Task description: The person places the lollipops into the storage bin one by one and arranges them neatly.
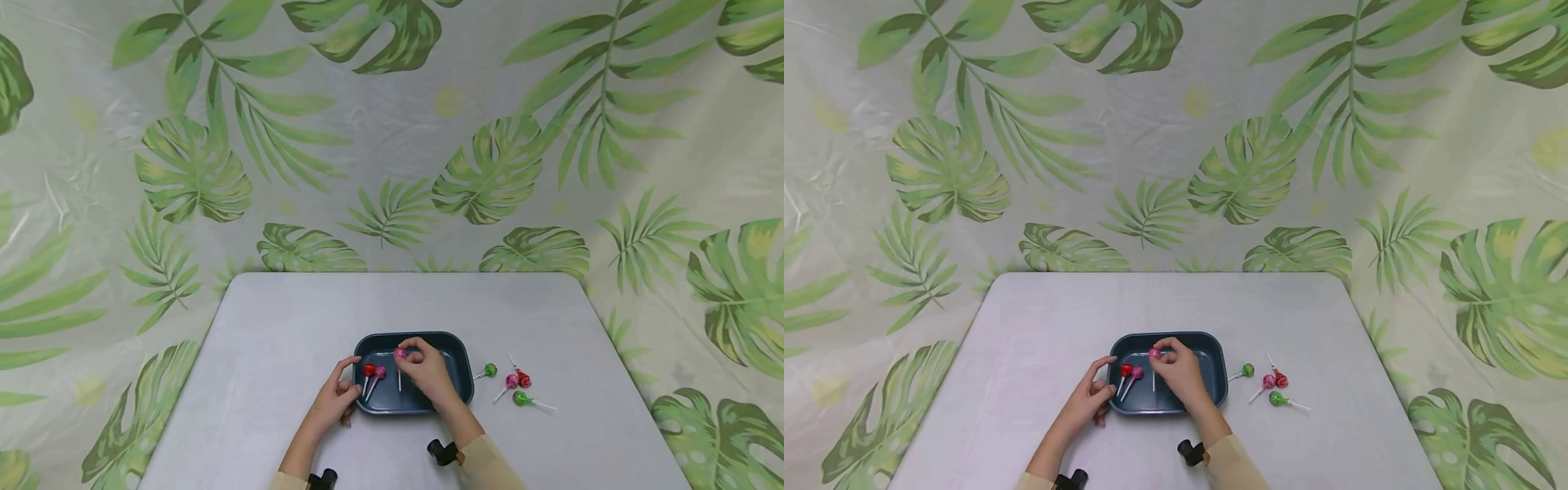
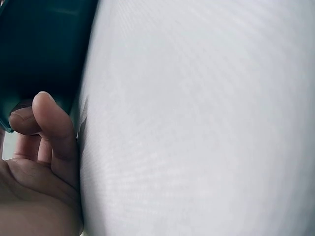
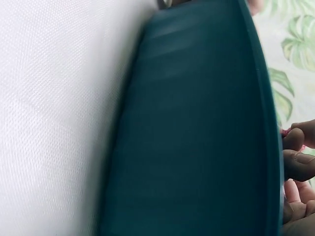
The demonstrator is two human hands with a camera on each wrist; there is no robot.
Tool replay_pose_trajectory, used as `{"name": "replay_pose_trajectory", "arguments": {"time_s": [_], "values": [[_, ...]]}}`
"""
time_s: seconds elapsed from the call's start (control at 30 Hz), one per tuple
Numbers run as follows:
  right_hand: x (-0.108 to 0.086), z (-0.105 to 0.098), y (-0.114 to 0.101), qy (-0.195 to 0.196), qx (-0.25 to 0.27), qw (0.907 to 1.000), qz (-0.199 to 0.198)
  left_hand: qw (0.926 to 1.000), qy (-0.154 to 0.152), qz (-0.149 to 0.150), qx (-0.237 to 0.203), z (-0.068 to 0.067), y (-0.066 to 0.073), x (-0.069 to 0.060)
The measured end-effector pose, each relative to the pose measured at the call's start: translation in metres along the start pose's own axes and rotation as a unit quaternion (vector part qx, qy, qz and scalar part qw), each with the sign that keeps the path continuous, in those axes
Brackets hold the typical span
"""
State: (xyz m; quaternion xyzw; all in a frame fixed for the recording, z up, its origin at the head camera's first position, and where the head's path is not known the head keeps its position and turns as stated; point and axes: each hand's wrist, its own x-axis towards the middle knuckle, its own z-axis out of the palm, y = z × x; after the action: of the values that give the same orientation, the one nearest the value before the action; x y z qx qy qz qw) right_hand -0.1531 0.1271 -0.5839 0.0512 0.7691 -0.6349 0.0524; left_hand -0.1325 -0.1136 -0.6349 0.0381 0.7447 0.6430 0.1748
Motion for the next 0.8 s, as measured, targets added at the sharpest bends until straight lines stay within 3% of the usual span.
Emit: {"name": "replay_pose_trajectory", "arguments": {"time_s": [0.47,0.8], "values": [[0.015,0.007,0.016,-0.05,0.012,0.9981,0.033,1.0,-0.003,-0.003,-0.009,0.0,-0.002,0.001],[0.021,0.013,0.025,-0.072,-0.01,0.9954,0.062,1.0,0.002,-0.001,-0.007,0.0,-0.003,0.0]]}}
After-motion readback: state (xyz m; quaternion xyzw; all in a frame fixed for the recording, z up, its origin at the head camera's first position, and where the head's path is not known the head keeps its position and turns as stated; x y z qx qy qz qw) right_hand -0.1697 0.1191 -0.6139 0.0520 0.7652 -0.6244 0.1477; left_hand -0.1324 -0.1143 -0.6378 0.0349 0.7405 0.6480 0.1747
